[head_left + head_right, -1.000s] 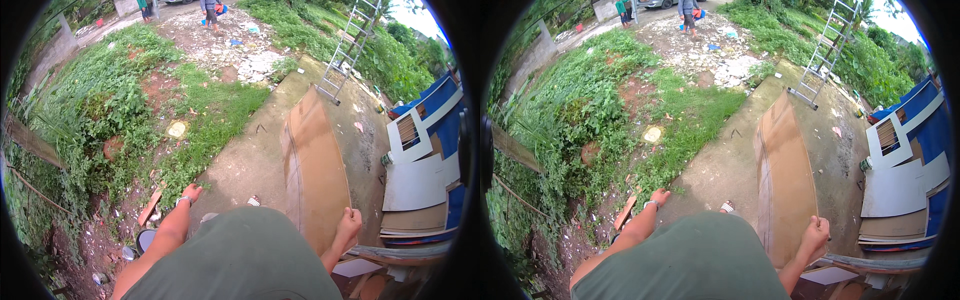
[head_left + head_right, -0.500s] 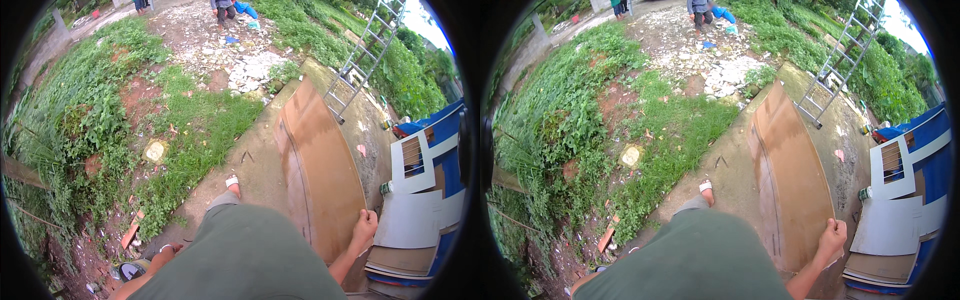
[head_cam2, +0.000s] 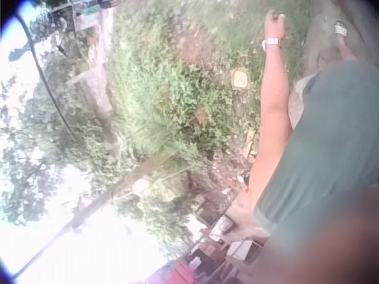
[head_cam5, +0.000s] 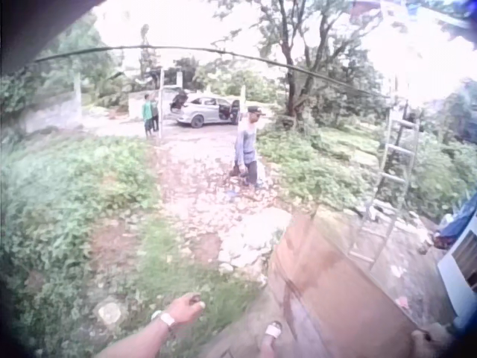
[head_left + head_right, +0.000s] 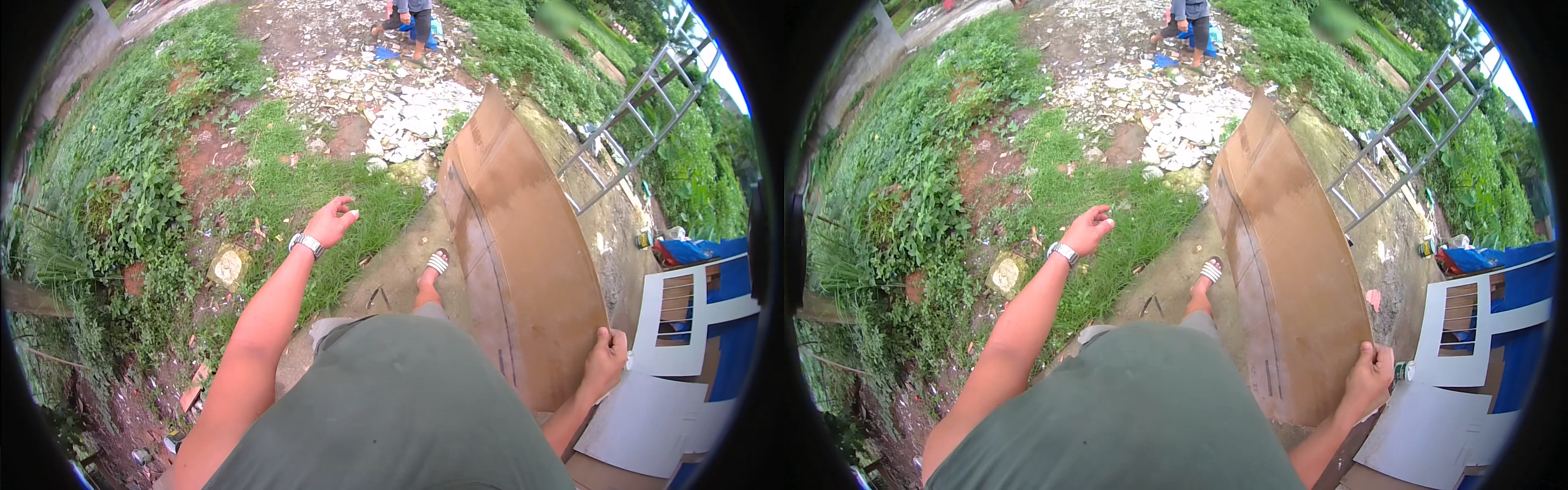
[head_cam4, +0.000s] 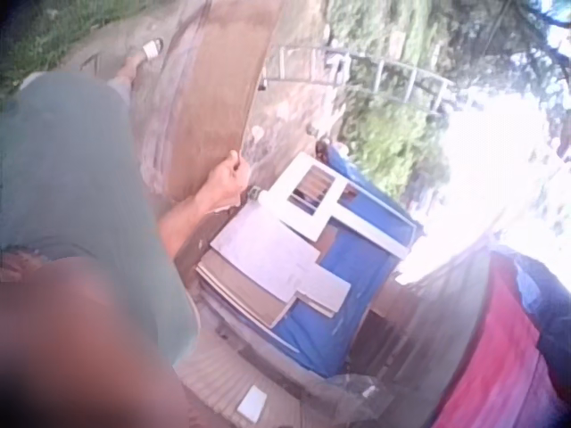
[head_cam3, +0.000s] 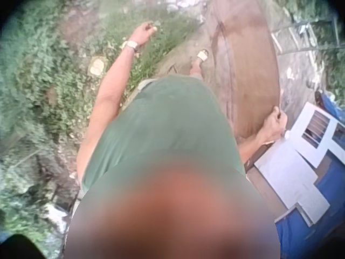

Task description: The person picks a large cardboard sheet and carries it outside to a group of people. They place metal profiles on the cardboard and, with assistance, fold the cardboard around the profiles and secure the bundle with tape.

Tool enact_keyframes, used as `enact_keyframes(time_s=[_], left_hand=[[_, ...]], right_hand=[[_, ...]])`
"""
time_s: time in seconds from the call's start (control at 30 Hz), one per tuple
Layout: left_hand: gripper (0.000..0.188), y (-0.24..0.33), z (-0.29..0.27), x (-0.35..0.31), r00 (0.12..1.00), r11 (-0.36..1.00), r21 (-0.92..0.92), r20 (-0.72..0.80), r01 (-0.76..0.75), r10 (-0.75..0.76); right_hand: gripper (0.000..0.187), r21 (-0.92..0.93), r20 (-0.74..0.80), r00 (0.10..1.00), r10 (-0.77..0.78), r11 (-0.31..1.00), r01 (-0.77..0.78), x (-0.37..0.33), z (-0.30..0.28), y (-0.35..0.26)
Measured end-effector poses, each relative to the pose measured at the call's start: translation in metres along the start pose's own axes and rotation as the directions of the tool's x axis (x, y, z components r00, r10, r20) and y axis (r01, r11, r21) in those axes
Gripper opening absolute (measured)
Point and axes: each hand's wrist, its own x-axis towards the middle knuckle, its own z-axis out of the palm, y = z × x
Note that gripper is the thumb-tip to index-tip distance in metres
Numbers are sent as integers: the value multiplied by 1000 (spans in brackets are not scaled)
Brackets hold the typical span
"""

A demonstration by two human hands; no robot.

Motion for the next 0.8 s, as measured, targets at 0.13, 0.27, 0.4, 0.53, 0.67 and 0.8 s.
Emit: enact_keyframes(time_s=[0.13,0.27,0.4,0.53,0.67,0.8], left_hand=[[65,-50,68,60,951,953,-12,-63,304,-304],[70,-113,156,24,650,626,314,35,714,-759],[57,-136,210,-32,591,665,342,305,663,-747],[66,-122,227,-11,471,503,288,178,815,-864],[79,-81,205,116,530,524,205,25,827,-847],[91,-17,155,294,806,867,81,-417,492,-419]], right_hand=[[25,-78,123,991,52,996,-42,98,109,1],[25,57,136,967,-214,976,209,201,196,-9],[23,160,224,938,-264,959,232,301,239,-31],[23,206,220,880,-421,902,380,363,286,-66],[24,186,166,777,-607,793,580,403,341,-106],[25,252,51,637,-770,627,737,451,416,-148]])
